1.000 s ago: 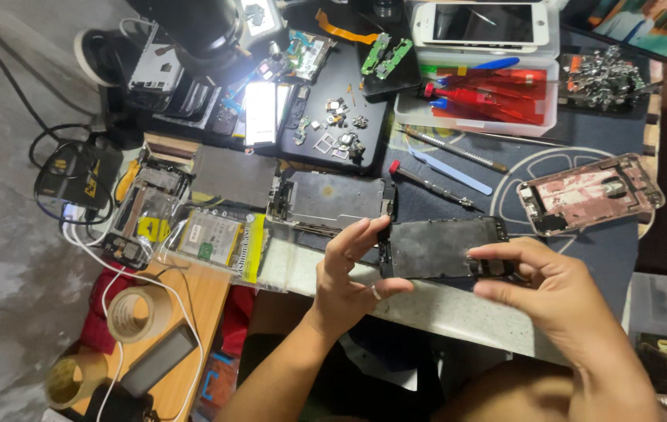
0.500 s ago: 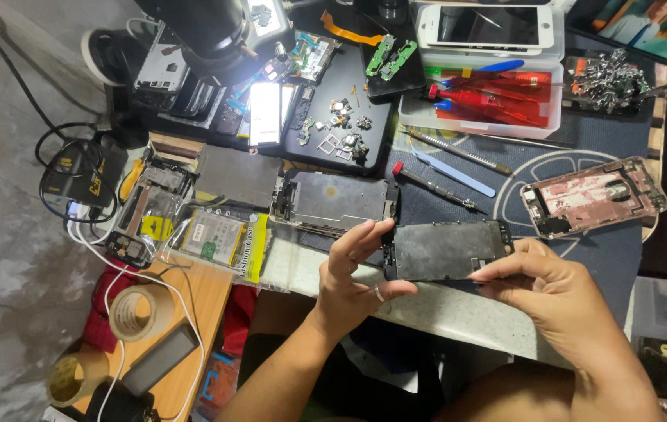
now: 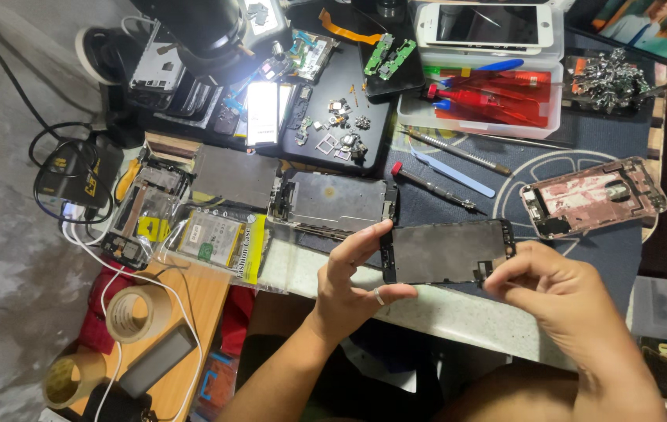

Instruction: The person disassembles and reassembles smartphones at a workbench. They use a screwdriver to remove screws, detach the back cover, and handle internal components. The person then reattaches the back cover and secures it with screws.

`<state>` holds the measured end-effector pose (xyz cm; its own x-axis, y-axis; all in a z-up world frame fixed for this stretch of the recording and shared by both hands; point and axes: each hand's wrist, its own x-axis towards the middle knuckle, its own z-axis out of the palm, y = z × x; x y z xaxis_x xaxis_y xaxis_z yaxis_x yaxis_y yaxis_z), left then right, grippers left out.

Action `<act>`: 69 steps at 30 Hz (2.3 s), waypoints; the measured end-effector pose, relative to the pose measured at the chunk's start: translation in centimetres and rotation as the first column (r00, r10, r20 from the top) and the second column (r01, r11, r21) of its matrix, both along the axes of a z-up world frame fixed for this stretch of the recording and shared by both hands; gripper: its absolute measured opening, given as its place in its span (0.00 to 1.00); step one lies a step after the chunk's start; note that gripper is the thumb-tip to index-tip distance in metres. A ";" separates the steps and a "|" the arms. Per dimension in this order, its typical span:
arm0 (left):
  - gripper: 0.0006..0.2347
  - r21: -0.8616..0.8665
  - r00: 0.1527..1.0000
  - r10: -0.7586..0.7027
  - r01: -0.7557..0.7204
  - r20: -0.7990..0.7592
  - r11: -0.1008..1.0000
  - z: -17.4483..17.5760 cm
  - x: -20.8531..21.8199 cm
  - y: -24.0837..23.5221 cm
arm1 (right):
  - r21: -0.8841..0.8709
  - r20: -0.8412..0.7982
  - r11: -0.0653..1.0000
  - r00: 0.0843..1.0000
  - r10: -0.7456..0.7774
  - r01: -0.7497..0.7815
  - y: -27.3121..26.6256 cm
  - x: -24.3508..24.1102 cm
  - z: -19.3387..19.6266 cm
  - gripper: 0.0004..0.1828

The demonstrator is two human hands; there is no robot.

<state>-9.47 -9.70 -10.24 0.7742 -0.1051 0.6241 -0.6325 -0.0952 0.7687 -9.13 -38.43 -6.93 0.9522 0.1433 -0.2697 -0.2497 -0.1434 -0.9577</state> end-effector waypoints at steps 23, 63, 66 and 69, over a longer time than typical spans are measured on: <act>0.37 -0.046 0.992 -0.106 0.103 -0.071 0.994 0.5 0.2 0.2 | 0.365 -0.140 0.912 0.980 -0.143 0.185 -0.7 -0.1 1.2 0.20; 0.17 0.579 0.955 0.070 -0.232 0.288 0.782 2.7 -1.2 0.5 | -0.191 -0.107 0.951 0.958 -0.265 0.242 -2.4 -0.6 0.5 0.17; 0.15 0.665 0.961 0.016 -0.203 0.277 0.719 2.4 -1.0 0.3 | -0.166 -0.053 0.969 0.979 -0.196 0.185 -3.5 -1.0 -1.0 0.19; 0.13 0.692 0.960 0.001 -0.202 0.279 0.693 2.1 -1.0 0.3 | -0.186 -0.065 0.969 0.982 -0.178 0.164 -4.8 -1.3 -2.8 0.19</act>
